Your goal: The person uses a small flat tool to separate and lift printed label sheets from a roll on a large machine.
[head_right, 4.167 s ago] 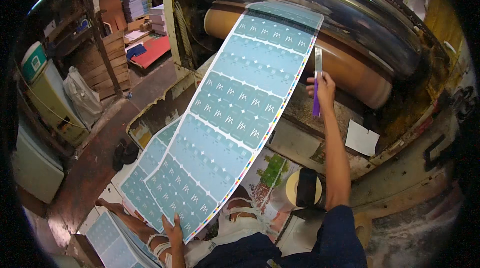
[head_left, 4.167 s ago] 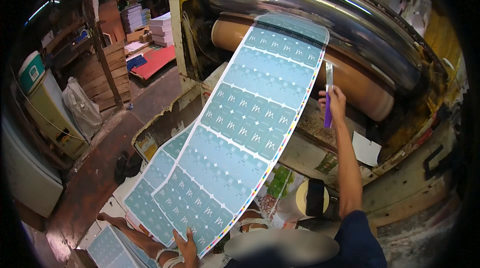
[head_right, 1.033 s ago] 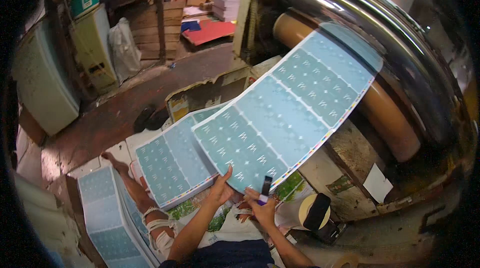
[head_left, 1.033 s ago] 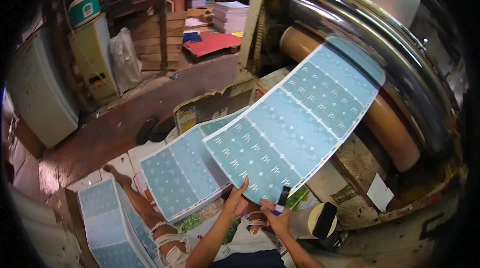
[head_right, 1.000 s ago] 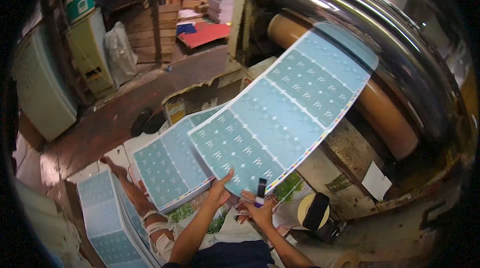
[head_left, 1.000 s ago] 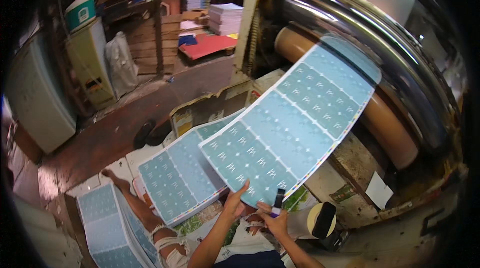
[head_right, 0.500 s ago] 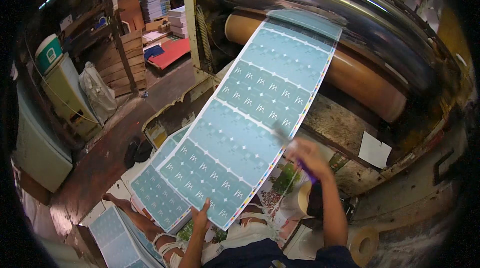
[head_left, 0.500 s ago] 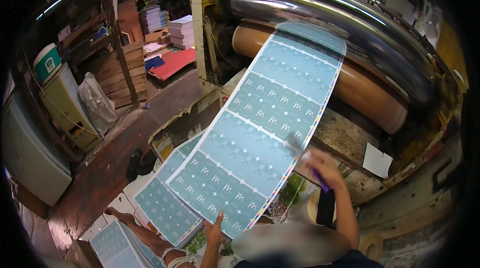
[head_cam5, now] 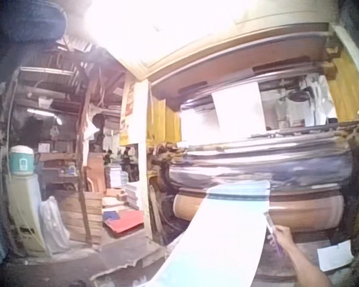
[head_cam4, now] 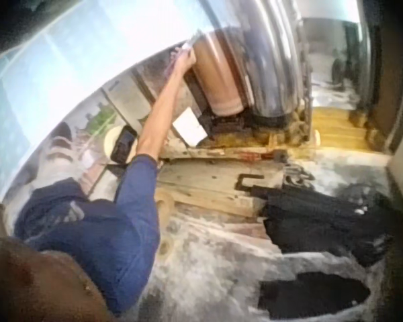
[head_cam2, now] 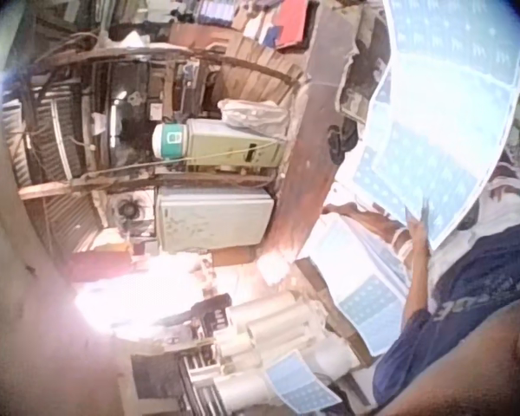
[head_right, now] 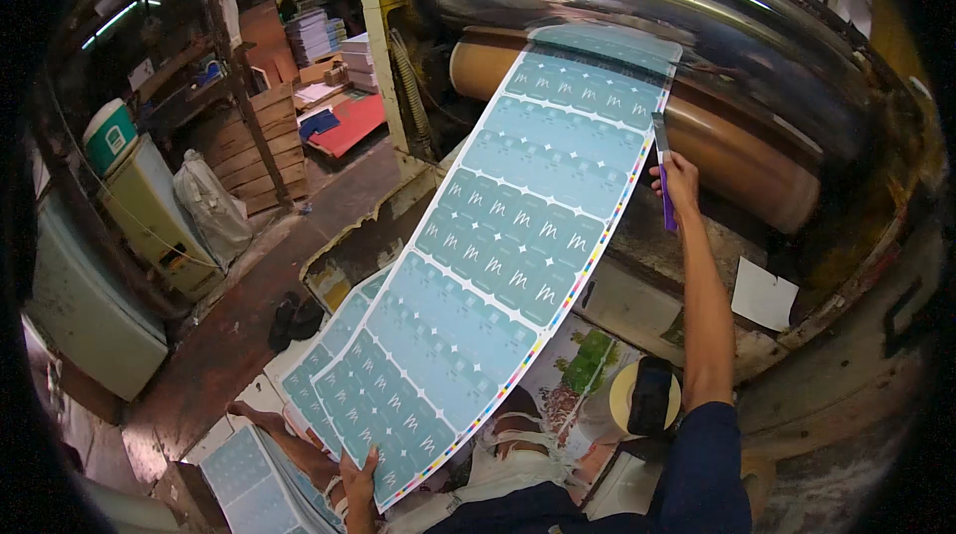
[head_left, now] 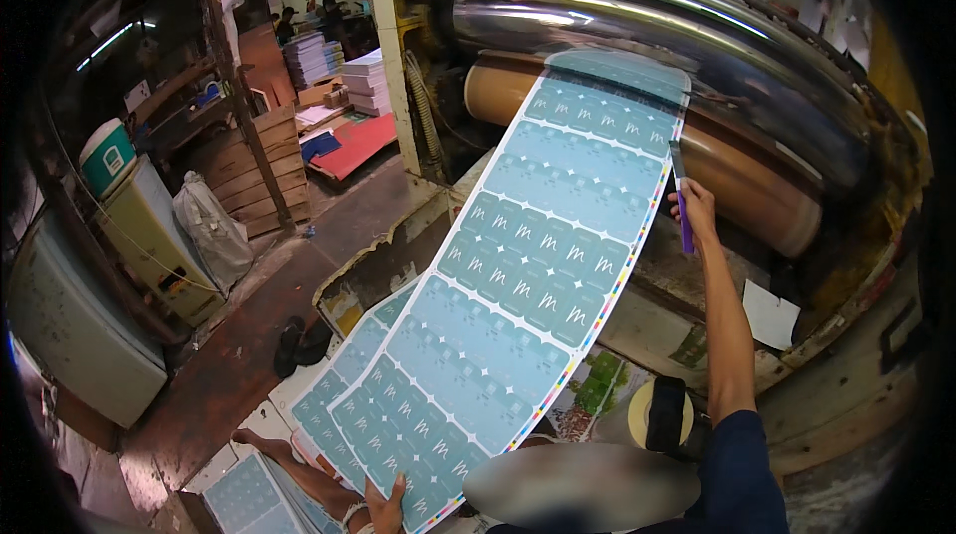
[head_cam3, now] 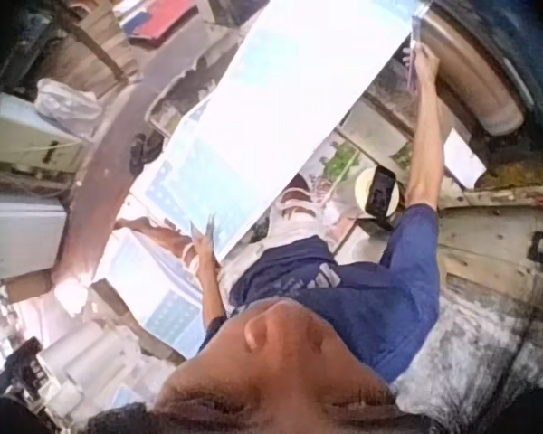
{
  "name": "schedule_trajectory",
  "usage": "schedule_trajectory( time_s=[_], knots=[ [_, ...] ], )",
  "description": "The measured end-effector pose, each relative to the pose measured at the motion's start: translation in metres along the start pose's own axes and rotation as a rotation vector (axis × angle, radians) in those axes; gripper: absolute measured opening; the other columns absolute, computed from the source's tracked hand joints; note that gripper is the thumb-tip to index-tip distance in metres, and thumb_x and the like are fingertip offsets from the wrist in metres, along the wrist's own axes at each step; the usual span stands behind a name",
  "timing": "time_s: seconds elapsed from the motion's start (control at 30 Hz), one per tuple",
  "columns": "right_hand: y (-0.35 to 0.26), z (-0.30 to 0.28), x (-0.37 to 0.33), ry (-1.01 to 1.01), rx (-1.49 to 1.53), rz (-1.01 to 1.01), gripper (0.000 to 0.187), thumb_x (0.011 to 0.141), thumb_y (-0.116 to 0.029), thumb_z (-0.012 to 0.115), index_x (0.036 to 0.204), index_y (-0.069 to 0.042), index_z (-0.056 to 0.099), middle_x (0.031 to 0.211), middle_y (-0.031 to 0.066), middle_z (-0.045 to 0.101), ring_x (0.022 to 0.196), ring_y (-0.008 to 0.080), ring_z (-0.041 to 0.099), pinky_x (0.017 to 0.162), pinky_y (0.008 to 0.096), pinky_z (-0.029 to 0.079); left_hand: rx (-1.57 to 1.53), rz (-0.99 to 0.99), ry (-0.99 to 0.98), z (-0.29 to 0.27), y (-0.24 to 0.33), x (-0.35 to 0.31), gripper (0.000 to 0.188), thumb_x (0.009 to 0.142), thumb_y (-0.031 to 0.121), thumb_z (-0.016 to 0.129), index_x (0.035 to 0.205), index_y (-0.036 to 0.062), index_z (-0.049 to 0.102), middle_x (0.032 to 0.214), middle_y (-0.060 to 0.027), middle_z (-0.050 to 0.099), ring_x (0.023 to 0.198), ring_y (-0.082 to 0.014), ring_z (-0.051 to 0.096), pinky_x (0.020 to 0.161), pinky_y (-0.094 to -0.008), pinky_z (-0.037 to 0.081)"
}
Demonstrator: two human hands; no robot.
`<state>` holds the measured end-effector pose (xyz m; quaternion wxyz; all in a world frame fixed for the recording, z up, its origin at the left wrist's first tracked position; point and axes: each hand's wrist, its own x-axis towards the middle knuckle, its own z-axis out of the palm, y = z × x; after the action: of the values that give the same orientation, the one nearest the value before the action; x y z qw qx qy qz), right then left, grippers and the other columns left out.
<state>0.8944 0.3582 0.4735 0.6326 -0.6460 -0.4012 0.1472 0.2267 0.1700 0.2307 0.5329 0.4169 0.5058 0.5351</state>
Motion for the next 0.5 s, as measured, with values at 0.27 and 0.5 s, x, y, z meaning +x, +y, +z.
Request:
schedule_trajectory(
  time_s=[0.27,0.5],
  knots=[
    [0.048,-0.002,-0.038,-0.201,0.044,0.041,0.032,0.098,-0.032,0.054,0.115,-0.005,0.060,0.074,0.0059,0.062,0.050,0.0114,0.057,0.043,0.0240,0.047,0.075,-0.060,0.011,-0.028,0.012,-0.042,0.053,0.088,0.013,0.068,0.132,-0.0050,0.044,0.115,-0.0097,0.060,0.098,-0.0176,0.057,0.089,-0.0300,0.045],
    [0.026,0.026,-0.030,0.267,-0.377,-0.335,0.030,0.080,-0.015,0.076,0.108,-0.008,0.067,0.075,0.0058,0.063,0.055,0.0151,0.058,0.051,0.0320,0.046,0.276,-0.082,0.103,-0.082,0.037,-0.052,0.061,0.087,0.011,0.065,0.139,-0.0057,0.036,0.123,-0.0132,0.055,0.105,-0.0219,0.055,0.095,-0.0311,0.041]
  ],
)
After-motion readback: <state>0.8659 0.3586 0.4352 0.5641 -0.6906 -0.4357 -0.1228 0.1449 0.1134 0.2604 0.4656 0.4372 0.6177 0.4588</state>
